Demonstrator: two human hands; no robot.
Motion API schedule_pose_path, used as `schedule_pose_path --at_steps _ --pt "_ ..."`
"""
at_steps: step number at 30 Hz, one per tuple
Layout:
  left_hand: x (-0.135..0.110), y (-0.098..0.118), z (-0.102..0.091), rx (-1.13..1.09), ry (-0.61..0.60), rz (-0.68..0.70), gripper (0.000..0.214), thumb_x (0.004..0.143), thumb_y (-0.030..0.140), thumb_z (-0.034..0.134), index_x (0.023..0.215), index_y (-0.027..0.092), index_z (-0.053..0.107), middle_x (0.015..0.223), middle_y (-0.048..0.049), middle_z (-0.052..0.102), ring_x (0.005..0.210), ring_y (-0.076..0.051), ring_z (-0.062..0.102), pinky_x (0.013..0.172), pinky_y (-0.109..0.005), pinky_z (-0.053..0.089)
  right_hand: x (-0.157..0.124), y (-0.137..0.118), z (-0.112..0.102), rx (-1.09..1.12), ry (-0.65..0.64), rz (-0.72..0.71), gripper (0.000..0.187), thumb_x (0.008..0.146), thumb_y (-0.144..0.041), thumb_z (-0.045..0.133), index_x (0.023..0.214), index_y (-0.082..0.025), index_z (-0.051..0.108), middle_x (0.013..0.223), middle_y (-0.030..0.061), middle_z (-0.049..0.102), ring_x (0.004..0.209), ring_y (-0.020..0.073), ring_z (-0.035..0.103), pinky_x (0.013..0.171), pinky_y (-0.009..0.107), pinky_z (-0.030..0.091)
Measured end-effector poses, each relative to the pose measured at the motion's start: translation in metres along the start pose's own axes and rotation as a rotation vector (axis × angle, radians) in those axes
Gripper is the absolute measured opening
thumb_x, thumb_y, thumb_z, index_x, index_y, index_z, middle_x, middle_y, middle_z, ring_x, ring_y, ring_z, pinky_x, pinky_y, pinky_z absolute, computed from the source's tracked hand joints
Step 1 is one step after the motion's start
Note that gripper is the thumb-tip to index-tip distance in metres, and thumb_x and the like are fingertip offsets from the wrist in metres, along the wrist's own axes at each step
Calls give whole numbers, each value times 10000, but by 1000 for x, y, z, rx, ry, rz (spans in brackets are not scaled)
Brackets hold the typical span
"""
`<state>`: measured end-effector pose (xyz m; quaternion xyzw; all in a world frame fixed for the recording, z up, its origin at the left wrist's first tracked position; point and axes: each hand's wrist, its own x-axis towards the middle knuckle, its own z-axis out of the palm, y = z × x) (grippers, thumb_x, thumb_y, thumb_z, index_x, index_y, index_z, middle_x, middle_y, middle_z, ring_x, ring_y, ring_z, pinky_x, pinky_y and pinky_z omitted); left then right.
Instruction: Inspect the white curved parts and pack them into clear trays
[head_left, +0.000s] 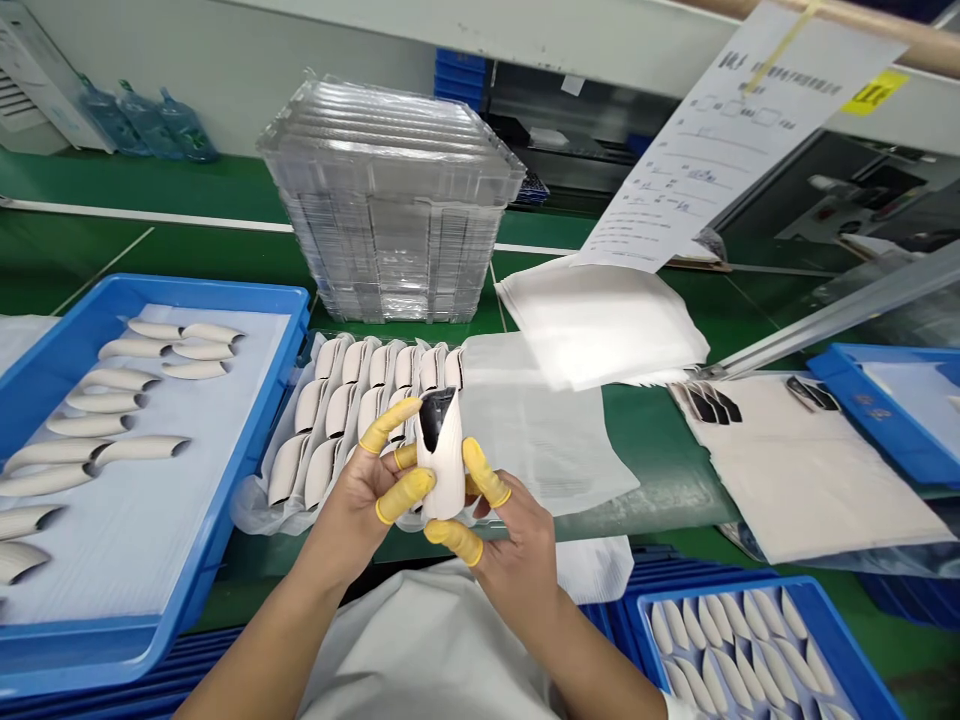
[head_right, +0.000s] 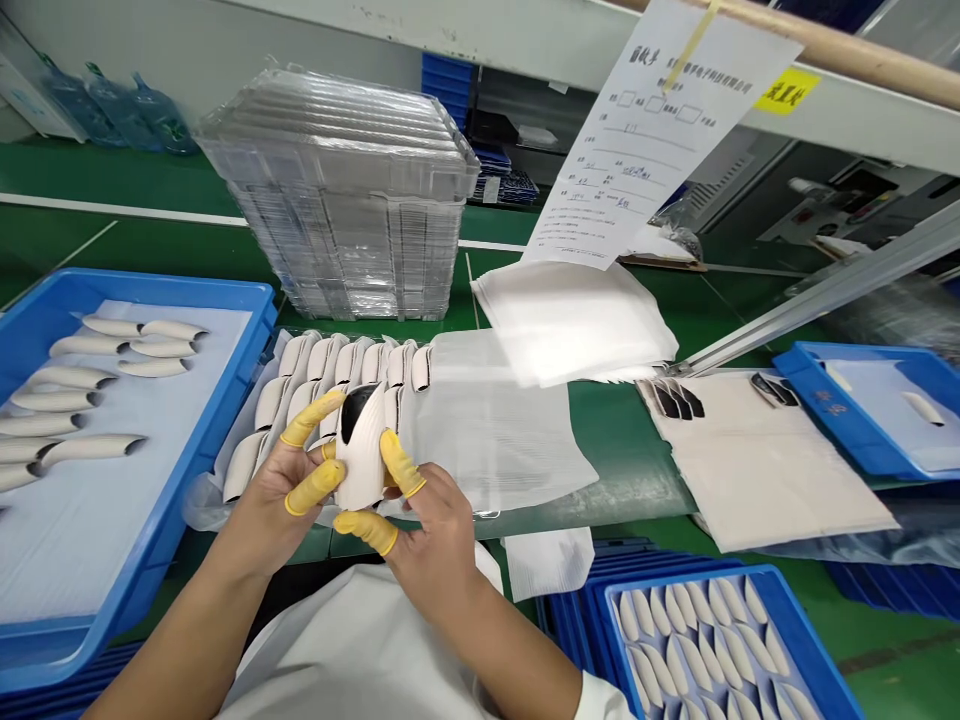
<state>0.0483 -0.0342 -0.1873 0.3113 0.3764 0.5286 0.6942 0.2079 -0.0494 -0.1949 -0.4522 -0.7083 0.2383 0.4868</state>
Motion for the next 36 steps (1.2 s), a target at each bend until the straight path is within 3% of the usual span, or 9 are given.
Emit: schedule_pose_path --at_steps 5,9,13,21,23,26,30,33,36 --pt "2 -9 -4 -97 -27 -117 753 733 452 791 1406 337 474 680 30 669 670 -166 650 653 -275 526 2 -2 3 -56 49 -113 557 898 -353 679 1427 -335 507 704 -8 609 650 169 551 599 294 503" --pt "5 -20 -5 -290 -82 -171 558 692 471 815 1204 331 642 930 -24 729 856 -185 679 756 -285 544 0 -6 2 -19 57 -125 454 924 -280 644 1368 -343 572 669 -16 583 623 163 541 586 293 489" --pt "5 -29 -4 -465 -305 -242 386 652 473 837 961 266 733 883 -30 716 759 -145 663 700 -228 546 -9 -10 -3 -17 21 -212 454 908 -181 654 1325 -353 600 693 -18 601 619 153 546 586 300 493" --pt "3 -62 -20 -672 -701 -313 432 690 522 776 1022 246 752 756 -38 668 567 -99 578 543 -169 518 -14 -21 -10 -119 -76 -409 436 914 -101 592 1299 -304 610 768 16 706 703 172 605 609 312 494" --pt "4 -61 -21 -658 -651 -299 424 687 525 776 998 239 754 758 -36 671 607 -109 599 581 -178 529 -12 -23 -9 -151 -76 -407 470 904 -100 610 1334 -286 578 783 23 703 702 170 594 619 305 497" --pt "8 -47 -19 -460 -367 -182 481 698 504 792 1108 267 710 795 -21 692 718 -141 646 695 -224 552 -10 -18 -6 -225 -63 -312 532 899 -232 658 1407 -239 500 833 53 683 727 198 576 648 336 522" --pt "6 -30 -15 -48 -147 -11 839 769 374 783 1488 374 349 942 -21 720 858 -180 676 847 -330 545 -15 2 0 -209 -88 -47 560 930 -371 618 1447 -256 437 932 68 682 872 232 603 733 361 547" --pt "-5 -32 -15 151 -44 12 903 836 304 728 1531 446 168 1230 -44 666 1108 -200 628 997 -391 482 -22 15 3 -22 -124 178 501 937 -369 608 1413 -294 471 1053 70 678 943 215 621 822 362 535" --pt "-9 -39 -21 256 9 71 913 826 286 740 1530 444 180 1274 -44 646 1173 -208 602 1040 -406 455 -25 20 1 362 -230 402 553 895 -448 655 1399 -291 490 1032 50 693 929 193 635 871 363 510"
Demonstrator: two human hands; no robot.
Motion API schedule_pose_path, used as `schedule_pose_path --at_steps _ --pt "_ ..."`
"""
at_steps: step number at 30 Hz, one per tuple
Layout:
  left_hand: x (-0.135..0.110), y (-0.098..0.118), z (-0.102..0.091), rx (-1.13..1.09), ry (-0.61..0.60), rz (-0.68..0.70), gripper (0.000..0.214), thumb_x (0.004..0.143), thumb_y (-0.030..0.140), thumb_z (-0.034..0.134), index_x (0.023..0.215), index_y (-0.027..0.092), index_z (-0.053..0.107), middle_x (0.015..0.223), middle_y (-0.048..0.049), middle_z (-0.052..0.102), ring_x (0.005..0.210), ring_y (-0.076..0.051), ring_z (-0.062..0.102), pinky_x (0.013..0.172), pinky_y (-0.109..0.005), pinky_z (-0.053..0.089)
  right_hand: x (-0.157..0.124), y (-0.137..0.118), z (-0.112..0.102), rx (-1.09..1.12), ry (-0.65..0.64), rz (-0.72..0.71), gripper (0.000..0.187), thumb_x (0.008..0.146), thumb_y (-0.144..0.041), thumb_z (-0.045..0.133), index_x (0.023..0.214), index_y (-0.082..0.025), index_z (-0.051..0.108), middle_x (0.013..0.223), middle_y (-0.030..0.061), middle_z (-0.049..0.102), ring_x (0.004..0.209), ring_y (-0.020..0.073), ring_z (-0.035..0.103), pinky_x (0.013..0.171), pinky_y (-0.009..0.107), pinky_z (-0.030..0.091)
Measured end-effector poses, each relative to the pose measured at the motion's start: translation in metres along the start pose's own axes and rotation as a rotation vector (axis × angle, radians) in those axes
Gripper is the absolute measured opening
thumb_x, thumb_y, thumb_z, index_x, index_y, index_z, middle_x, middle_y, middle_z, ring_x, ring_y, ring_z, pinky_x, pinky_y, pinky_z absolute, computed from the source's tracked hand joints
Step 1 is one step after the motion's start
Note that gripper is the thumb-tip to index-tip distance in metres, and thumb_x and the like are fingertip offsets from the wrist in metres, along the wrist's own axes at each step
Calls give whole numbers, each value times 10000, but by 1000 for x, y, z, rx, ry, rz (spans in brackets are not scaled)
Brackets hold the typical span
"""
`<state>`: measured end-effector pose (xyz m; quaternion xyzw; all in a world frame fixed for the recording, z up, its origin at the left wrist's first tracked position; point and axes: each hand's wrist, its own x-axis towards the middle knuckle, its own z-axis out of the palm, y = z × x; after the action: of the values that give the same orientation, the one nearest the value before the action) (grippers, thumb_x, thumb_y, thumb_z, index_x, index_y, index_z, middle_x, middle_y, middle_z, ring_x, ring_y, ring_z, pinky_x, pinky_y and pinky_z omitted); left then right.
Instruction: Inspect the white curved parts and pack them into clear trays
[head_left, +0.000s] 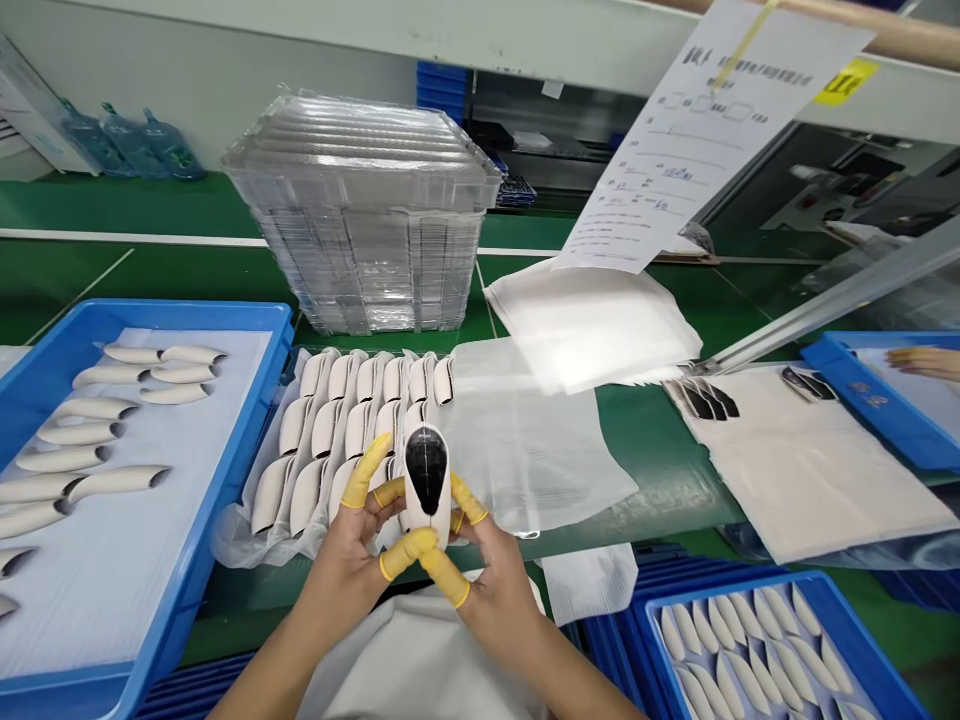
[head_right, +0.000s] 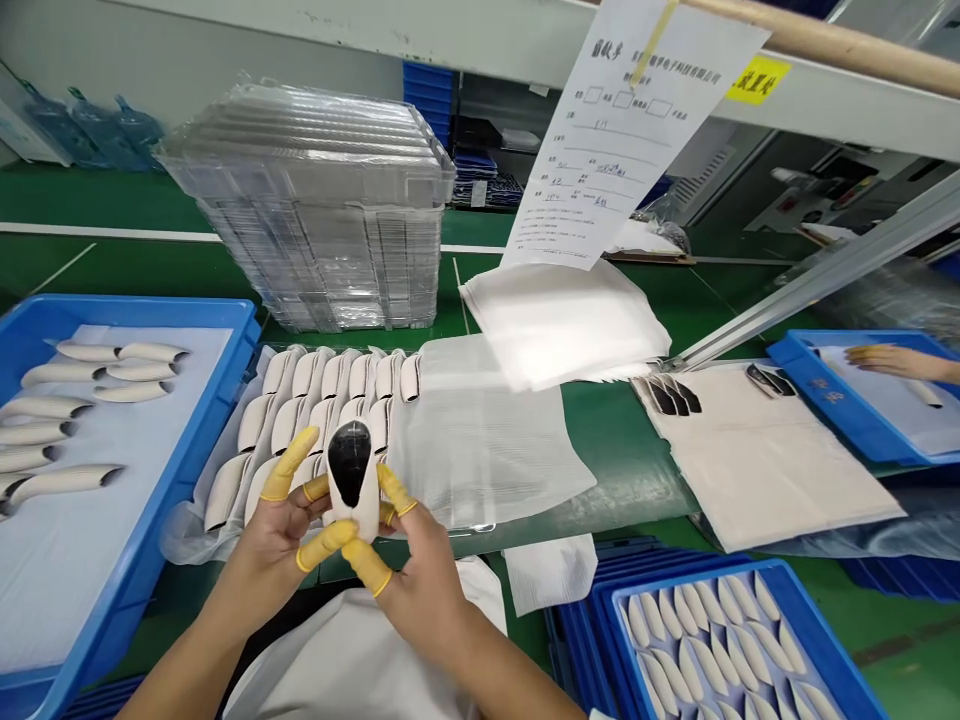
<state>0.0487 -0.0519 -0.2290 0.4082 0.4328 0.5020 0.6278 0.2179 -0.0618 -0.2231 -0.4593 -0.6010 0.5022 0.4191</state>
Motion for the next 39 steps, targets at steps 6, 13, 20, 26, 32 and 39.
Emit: schedule_pose_path --at_steps 6,13,20,26,32,39 --pt "35 -14 -12 -136 38 146 417 808 432 737 1213 372 658 1261 -29 665 1095 -181 639 861 -274 550 -2 0 -3 803 -344 410 547 733 -556 791 1124 -193 668 857 36 712 746 138 640 751 286 485" --pt "67 -32 5 -412 107 -51 394 555 570 864 744 257 717 769 22 700 601 -99 611 556 -204 508 -7 13 13 1384 -268 688 486 632 -500 882 938 -169 700 837 26 730 654 92 620 661 206 457" --pt "122 -38 -2 265 193 -17 552 694 741 599 852 218 674 717 -5 633 660 -141 566 642 -273 497 22 43 -6 880 1 626 544 858 -681 559 1039 -186 695 1076 95 717 898 191 639 799 331 508" --pt "195 -32 -6 757 36 -121 138 722 340 642 742 221 707 793 -11 723 815 -202 642 776 -302 510 25 59 -23 -595 -268 174 401 892 -328 635 1255 -161 648 1337 175 599 1295 346 468 1072 522 393" --pt "217 -44 22 1286 -93 -134 83 762 163 633 800 167 706 920 -77 721 956 -246 656 897 -401 494 22 52 -19 -874 -528 148 397 843 -311 722 1191 -124 683 1110 144 721 1065 309 625 903 417 509" --pt "199 -75 27 1543 -59 28 228 865 144 510 976 140 709 1030 -143 678 1069 -280 616 925 -396 493 52 62 -24 -924 -392 117 245 933 -259 599 1137 -165 696 992 115 734 914 254 659 793 351 519"
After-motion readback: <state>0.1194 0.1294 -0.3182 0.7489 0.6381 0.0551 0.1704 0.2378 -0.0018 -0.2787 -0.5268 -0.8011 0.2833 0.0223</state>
